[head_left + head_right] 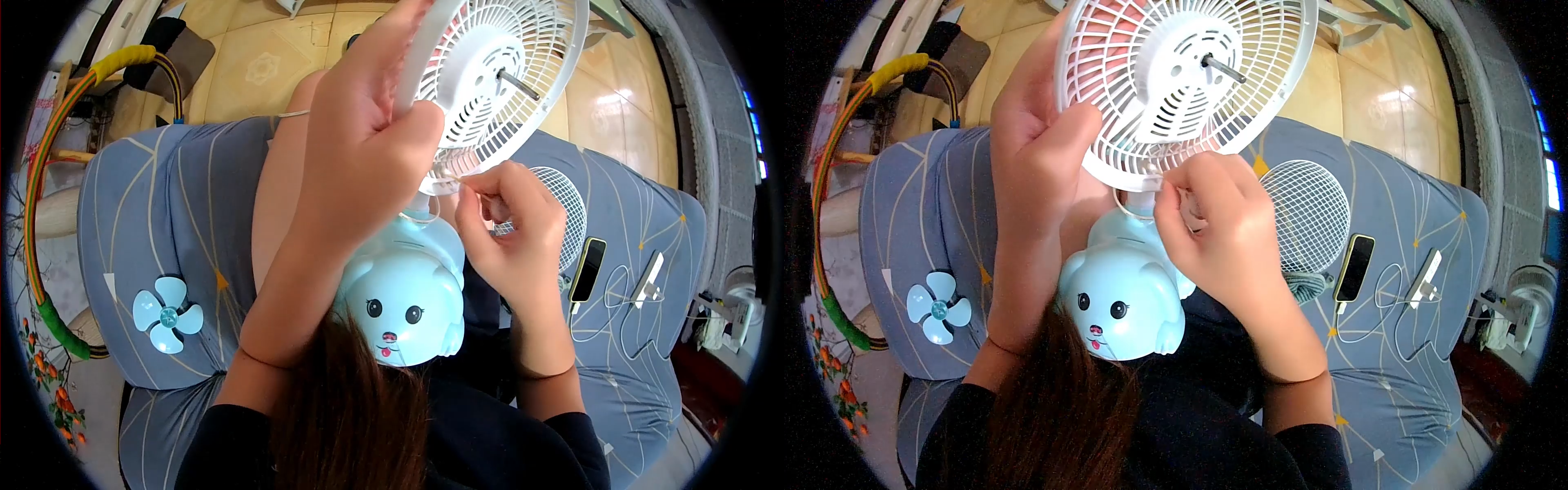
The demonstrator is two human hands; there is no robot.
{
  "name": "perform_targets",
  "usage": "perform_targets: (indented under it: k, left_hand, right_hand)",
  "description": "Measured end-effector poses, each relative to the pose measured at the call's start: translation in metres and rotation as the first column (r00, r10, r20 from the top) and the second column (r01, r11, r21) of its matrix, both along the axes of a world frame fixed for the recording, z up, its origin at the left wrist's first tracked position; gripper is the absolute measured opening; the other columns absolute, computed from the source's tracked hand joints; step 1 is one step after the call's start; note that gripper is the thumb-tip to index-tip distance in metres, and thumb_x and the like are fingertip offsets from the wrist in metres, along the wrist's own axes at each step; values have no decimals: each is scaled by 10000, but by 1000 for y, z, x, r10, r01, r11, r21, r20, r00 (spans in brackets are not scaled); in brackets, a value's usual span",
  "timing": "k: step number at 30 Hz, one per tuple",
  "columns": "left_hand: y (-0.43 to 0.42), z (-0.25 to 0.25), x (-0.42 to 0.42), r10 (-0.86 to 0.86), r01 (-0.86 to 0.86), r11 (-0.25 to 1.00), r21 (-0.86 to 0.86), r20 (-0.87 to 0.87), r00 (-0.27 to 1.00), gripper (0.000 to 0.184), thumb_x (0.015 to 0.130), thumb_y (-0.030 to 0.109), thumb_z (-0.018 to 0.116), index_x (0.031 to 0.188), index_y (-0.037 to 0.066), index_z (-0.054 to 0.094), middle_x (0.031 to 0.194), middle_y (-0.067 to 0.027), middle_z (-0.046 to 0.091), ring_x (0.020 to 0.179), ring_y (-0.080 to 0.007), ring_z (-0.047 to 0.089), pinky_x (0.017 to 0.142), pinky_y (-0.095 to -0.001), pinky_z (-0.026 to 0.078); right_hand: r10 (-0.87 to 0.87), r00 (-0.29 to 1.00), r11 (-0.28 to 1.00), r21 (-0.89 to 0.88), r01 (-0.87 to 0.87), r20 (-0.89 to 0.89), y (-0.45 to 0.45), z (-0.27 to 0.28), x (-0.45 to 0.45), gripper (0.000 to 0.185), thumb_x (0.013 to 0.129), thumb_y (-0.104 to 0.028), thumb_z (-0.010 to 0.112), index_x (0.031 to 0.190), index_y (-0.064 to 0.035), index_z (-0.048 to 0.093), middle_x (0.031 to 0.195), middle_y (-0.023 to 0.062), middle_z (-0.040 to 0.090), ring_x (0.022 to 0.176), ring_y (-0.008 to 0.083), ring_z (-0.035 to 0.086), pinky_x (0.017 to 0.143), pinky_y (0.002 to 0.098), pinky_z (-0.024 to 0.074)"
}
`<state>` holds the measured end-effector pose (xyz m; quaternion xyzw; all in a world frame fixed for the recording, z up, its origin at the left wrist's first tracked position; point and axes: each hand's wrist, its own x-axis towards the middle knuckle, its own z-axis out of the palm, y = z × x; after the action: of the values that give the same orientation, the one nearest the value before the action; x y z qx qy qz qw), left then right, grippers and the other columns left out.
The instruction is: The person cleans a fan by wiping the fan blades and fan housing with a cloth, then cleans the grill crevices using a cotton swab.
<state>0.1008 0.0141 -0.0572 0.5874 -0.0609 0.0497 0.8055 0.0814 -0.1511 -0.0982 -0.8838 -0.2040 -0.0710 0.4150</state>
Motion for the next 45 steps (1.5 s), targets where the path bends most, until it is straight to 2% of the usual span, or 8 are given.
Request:
perform_targets:
  k: [5,20,24,30,33,38,41,45]
  left_hand:
    - [-1,0,1,-11,11,1000,11,19,1000,731,743,-94,398,1461,-125,266,1399,-270,466,1310,-264,479,1114,-350,338]
    - [0,-14,4,-9,11,998,-67,41,999,713,750,-104,384,1454,-127,275,1382,-265,483,1290,-260,494,1103,-344,350]
    - [1,3,1,2,-2,999,38,18,1000,707,751,-97,390,1448,-134,278,1378,-270,484,1297,-262,489,1109,-346,344]
    - [9,-29,13,-87,102,969,-224,73,994,708,754,-100,391,1451,-135,272,1387,-271,478,1295,-263,492,1111,-350,342]
    - [-4,4,3,-11,3,990,-139,-60,998,706,757,-111,385,1454,-129,271,1388,-267,480,1283,-261,501,1103,-350,351]
    - [-2,-26,8,-20,29,990,-136,65,998,707,759,-127,378,1458,-120,271,1378,-260,492,1266,-251,510,1082,-335,369]
    - [-5,-14,4,5,-3,998,-55,47,999,706,761,-128,379,1458,-120,270,1373,-255,497,1260,-248,514,1073,-325,375]
    - [-5,-11,3,13,-12,999,-33,49,999,706,760,-129,380,1457,-121,271,1371,-252,501,1258,-246,514,1072,-323,375]
  right_hand:
    - [40,996,998,-44,-36,85,5,-15,2,151,737,18,711,798,-30,581,665,79,520,613,255,513,545,362,426]
    - [7,994,1000,13,-8,105,3,-8,9,133,756,34,703,828,-7,599,713,90,569,598,216,530,518,308,439]
    - [13,996,1000,6,-14,84,3,-8,8,136,755,40,701,838,-6,603,711,88,567,612,222,535,517,323,438]
    - [31,989,999,-18,-29,142,8,-10,11,130,761,32,703,835,-7,604,706,97,562,614,243,536,524,349,441]
    - [14,998,1000,-14,-13,55,9,-11,6,131,761,22,708,832,-7,601,709,104,563,629,259,542,547,359,448]
    - [13,995,1000,11,-12,-97,9,-5,5,135,757,17,710,831,-7,600,703,112,563,651,280,549,578,371,458]
    - [10,995,999,35,-14,96,10,-16,10,128,760,14,707,829,-9,601,693,110,560,643,282,550,569,374,455]
    - [-4,994,1000,-20,6,113,10,-13,9,122,766,2,706,834,-10,606,696,109,561,642,284,552,571,372,458]
